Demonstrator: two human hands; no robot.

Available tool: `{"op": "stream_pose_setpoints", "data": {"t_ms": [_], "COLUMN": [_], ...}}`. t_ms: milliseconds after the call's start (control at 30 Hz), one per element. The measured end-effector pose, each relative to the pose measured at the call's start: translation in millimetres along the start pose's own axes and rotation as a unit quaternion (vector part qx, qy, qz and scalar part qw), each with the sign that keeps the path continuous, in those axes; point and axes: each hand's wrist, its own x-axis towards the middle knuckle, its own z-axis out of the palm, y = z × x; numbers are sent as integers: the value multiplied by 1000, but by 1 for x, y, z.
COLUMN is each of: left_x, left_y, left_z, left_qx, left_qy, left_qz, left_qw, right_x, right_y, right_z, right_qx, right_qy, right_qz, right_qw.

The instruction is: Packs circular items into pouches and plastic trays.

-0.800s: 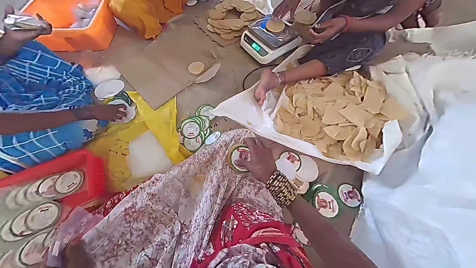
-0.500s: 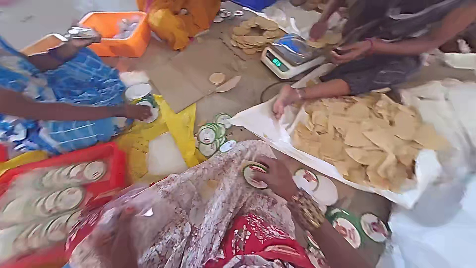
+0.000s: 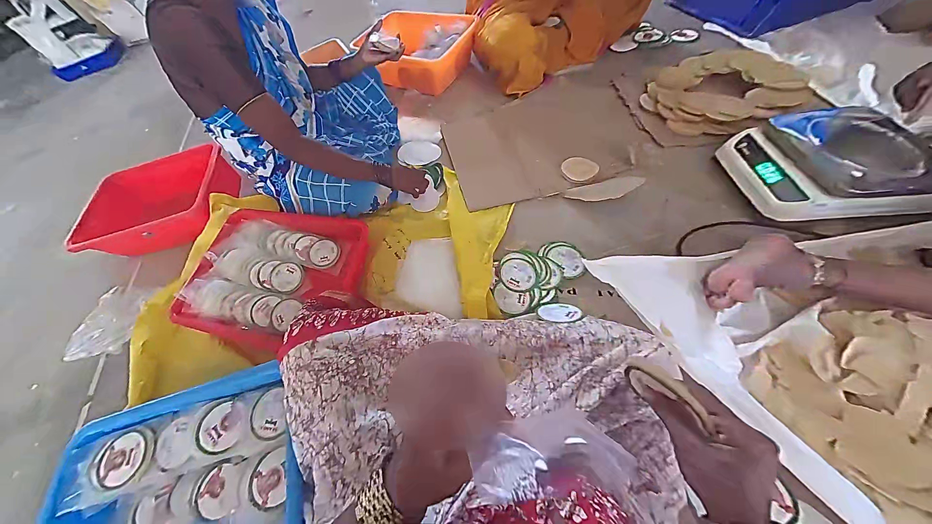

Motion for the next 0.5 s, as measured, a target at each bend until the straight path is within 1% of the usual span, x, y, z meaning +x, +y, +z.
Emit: {"op": "stream_pose_setpoints", "data": {"t_ms": [67, 133, 267, 333, 367, 433, 500], "left_x": [1, 2, -1, -3, -5, -7, -10], "left_y": [4, 8, 6, 5, 4, 4, 4], "left_z": [-2, -2, 2, 5, 7, 9, 10], "left_qx": [13, 15, -6, -19, -27, -41, -50], "left_qy": [-8, -15, -22, -25, -27, -33, -40], "left_qz": [9, 11, 9, 9, 8, 2, 2], "left_qw": [1000, 1000, 1000, 999, 999, 999, 998], "right_x": [5, 9, 12, 16, 22, 31, 38], "right_y": [-14, -40, -96, -115, -125, -150, -165], "right_z": [-6, -20, -54, -66, -68, -67, -63], "right_qx": [128, 226, 348, 396, 403, 383, 351], "right_qy": [22, 24, -39, -109, -155, -214, -270], "right_qz": [13, 10, -27, -90, -141, -218, -272], "right_qw": [991, 974, 936, 908, 891, 872, 854]}}
